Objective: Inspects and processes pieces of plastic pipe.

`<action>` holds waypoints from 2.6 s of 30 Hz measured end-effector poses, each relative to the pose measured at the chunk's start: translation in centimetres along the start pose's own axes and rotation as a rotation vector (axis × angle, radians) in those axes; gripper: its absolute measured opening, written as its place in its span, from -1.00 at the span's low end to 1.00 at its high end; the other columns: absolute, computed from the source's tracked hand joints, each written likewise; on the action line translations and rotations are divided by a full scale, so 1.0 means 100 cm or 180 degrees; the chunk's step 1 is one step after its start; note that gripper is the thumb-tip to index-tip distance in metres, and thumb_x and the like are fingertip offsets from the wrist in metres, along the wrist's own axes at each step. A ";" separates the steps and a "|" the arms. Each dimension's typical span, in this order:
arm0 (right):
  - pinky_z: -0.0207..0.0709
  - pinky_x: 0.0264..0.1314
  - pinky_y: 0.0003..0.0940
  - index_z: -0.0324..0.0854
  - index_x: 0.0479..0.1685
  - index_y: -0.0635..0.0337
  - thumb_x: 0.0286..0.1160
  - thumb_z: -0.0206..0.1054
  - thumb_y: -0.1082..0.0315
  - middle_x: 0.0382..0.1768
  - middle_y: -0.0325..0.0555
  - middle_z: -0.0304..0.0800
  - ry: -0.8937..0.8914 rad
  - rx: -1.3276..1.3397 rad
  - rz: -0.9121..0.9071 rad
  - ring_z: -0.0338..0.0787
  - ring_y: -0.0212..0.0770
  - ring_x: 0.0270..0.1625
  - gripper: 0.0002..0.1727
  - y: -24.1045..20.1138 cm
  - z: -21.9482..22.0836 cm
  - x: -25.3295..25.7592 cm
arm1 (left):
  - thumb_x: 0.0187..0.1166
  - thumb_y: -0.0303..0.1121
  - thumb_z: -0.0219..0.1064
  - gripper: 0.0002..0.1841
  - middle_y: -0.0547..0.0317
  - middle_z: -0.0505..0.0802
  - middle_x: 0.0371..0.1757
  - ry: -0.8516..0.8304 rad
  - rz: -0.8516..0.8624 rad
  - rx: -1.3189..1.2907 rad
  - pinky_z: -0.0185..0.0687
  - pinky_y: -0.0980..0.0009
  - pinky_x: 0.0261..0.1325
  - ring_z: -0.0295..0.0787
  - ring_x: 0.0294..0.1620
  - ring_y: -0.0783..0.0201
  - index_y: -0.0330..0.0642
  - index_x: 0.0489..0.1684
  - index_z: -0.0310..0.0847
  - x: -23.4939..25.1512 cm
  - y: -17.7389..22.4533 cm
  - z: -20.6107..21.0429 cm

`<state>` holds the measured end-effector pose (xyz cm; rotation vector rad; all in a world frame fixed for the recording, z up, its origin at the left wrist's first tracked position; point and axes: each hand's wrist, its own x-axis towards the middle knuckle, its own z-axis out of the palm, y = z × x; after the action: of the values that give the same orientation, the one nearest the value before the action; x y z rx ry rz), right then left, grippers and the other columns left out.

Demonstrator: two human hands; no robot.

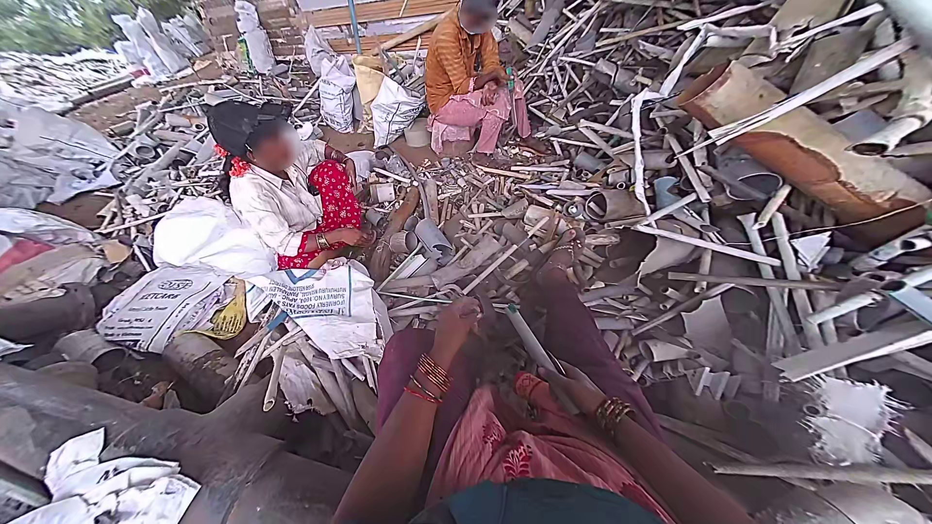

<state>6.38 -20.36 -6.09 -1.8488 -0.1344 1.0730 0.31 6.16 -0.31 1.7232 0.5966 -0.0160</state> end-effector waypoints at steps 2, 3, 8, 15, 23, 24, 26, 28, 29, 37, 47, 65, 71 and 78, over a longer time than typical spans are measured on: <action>0.57 -0.36 -0.40 0.51 0.33 0.27 0.81 0.20 0.18 -0.51 -0.17 0.65 0.0015 -0.0009 -0.0033 0.64 -0.33 -0.53 -0.64 0.001 0.000 0.001 | 0.67 -0.50 0.28 -0.67 -0.10 0.81 0.09 -0.0004 -0.0045 0.0026 0.68 0.38 -0.08 0.76 -0.21 0.32 -0.37 0.36 0.57 -0.001 0.001 0.000; 0.58 -0.34 -0.39 0.52 0.33 0.27 0.81 0.21 0.18 -0.50 -0.16 0.66 0.0018 -0.0020 -0.0026 0.65 -0.32 -0.52 -0.64 0.000 0.000 0.001 | 0.68 -0.49 0.29 -0.69 -0.09 0.82 0.10 -0.0018 -0.0065 0.0050 0.69 0.38 -0.07 0.77 -0.20 0.32 -0.37 0.33 0.59 -0.001 0.002 0.000; 0.56 -0.43 -0.39 0.51 0.31 0.26 0.81 0.18 0.19 -0.55 -0.19 0.62 -0.0038 0.0012 -0.0073 0.62 -0.32 -0.58 -0.65 0.004 -0.001 0.003 | 0.73 -0.44 0.24 -0.73 -0.08 0.84 0.02 -0.0078 0.0035 0.0209 0.70 0.37 -0.01 0.77 -0.23 0.32 -0.42 0.22 0.66 -0.001 0.002 -0.001; 0.56 -0.42 -0.38 0.51 0.29 0.27 0.82 0.18 0.19 -0.56 -0.17 0.62 -0.0047 -0.0016 -0.0077 0.62 -0.31 -0.58 -0.66 0.002 -0.001 0.002 | 0.70 -0.42 0.28 -0.78 0.07 0.85 -0.16 -0.0057 0.0025 0.0245 0.65 0.46 -0.12 0.72 -0.34 0.44 -0.42 0.10 0.67 -0.001 0.002 -0.001; 0.58 -0.36 -0.36 0.51 0.32 0.27 0.82 0.17 0.19 -0.53 -0.17 0.63 -0.0037 -0.0071 -0.0091 0.63 -0.31 -0.54 -0.65 0.003 -0.001 0.003 | 0.60 -0.43 0.40 -0.74 -0.05 0.83 -0.07 -0.0043 0.0138 0.0437 0.68 0.36 0.00 0.75 -0.22 0.31 -0.41 0.13 0.65 0.000 0.001 -0.002; 0.58 -0.36 -0.36 0.52 0.32 0.27 0.82 0.16 0.19 -0.53 -0.18 0.64 -0.0035 -0.0088 -0.0103 0.63 -0.31 -0.54 -0.64 0.003 -0.001 0.003 | 0.57 -0.45 0.42 -0.72 -0.07 0.82 -0.04 -0.0047 0.0134 0.0439 0.68 0.34 0.03 0.76 -0.18 0.28 -0.41 0.15 0.64 0.000 0.000 -0.002; 0.59 -0.37 -0.36 0.52 0.33 0.28 0.82 0.17 0.18 -0.52 -0.16 0.65 -0.0040 -0.0104 -0.0100 0.64 -0.30 -0.55 -0.64 0.003 -0.001 0.004 | 0.55 -0.51 0.41 -0.71 -0.10 0.82 -0.01 -0.0063 0.0108 0.0394 0.70 0.32 0.07 0.78 -0.14 0.26 -0.43 0.17 0.61 0.000 0.001 -0.002; 0.58 -0.37 -0.36 0.51 0.33 0.28 0.83 0.16 0.19 -0.52 -0.16 0.64 -0.0056 -0.0124 -0.0087 0.63 -0.30 -0.55 -0.64 0.002 -0.001 0.003 | 0.57 -0.54 0.37 -0.72 -0.11 0.82 -0.03 -0.0059 0.0088 0.0312 0.71 0.34 0.03 0.79 -0.19 0.28 -0.44 0.18 0.59 -0.002 0.002 -0.001; 0.58 -0.37 -0.36 0.51 0.33 0.28 0.83 0.16 0.19 -0.52 -0.17 0.63 -0.0065 -0.0109 -0.0090 0.63 -0.30 -0.55 -0.64 0.002 -0.001 0.002 | 0.59 -0.54 0.35 -0.73 -0.10 0.81 -0.04 -0.0051 0.0081 0.0266 0.71 0.35 -0.01 0.77 -0.22 0.30 -0.45 0.19 0.58 -0.002 0.003 -0.001; 0.56 -0.37 -0.41 0.53 0.27 0.27 0.82 0.18 0.19 -0.54 -0.20 0.64 -0.0040 -0.0045 -0.0117 0.62 -0.34 -0.57 -0.67 0.004 -0.001 0.004 | 0.77 -0.45 0.18 -0.75 -0.01 0.84 0.02 -0.0089 -0.0020 0.0176 0.68 0.44 -0.12 0.75 -0.28 0.40 -0.41 0.22 0.64 -0.002 0.005 -0.001; 0.54 -0.37 -0.42 0.54 0.24 0.27 0.81 0.19 0.19 -0.55 -0.22 0.63 -0.0055 -0.0047 -0.0125 0.61 -0.36 -0.56 -0.68 0.005 -0.001 0.005 | 0.68 -0.43 0.32 -0.76 0.09 0.84 -0.23 -0.0059 -0.0037 0.0131 0.66 0.50 -0.19 0.71 -0.40 0.46 -0.45 0.12 0.63 -0.003 0.005 0.000; 0.55 -0.39 -0.41 0.53 0.25 0.26 0.81 0.19 0.18 -0.54 -0.20 0.63 -0.0061 -0.0041 -0.0085 0.61 -0.34 -0.56 -0.67 0.005 -0.001 0.004 | 0.86 -0.34 0.03 -0.66 -0.04 0.80 -0.09 0.0048 0.0089 0.0604 0.60 0.31 0.05 0.68 -0.20 0.27 -0.39 0.29 0.60 -0.001 0.005 -0.001; 0.53 -0.44 -0.44 0.53 0.24 0.24 0.81 0.19 0.20 -0.57 -0.20 0.62 -0.0073 0.0088 -0.0082 0.60 -0.35 -0.60 -0.70 0.005 0.000 0.005 | 0.80 -0.44 0.10 -0.71 -0.20 0.75 0.20 -0.0004 0.0039 0.0454 0.61 0.18 0.22 0.73 0.07 0.10 -0.38 0.30 0.60 0.000 0.003 -0.002; 0.54 -0.42 -0.43 0.52 0.28 0.23 0.80 0.20 0.17 -0.55 -0.19 0.64 -0.0046 0.0061 -0.0052 0.62 -0.34 -0.58 -0.67 0.006 -0.001 0.005 | 0.81 -0.43 0.10 -0.68 -0.16 0.76 0.22 -0.0040 -0.0088 0.0201 0.68 0.25 0.08 0.77 -0.02 0.17 -0.34 0.42 0.53 -0.001 0.005 0.000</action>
<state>6.54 -20.48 -6.81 -1.8203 -0.1468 1.0730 0.41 6.07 0.17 1.7747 0.6164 -0.0656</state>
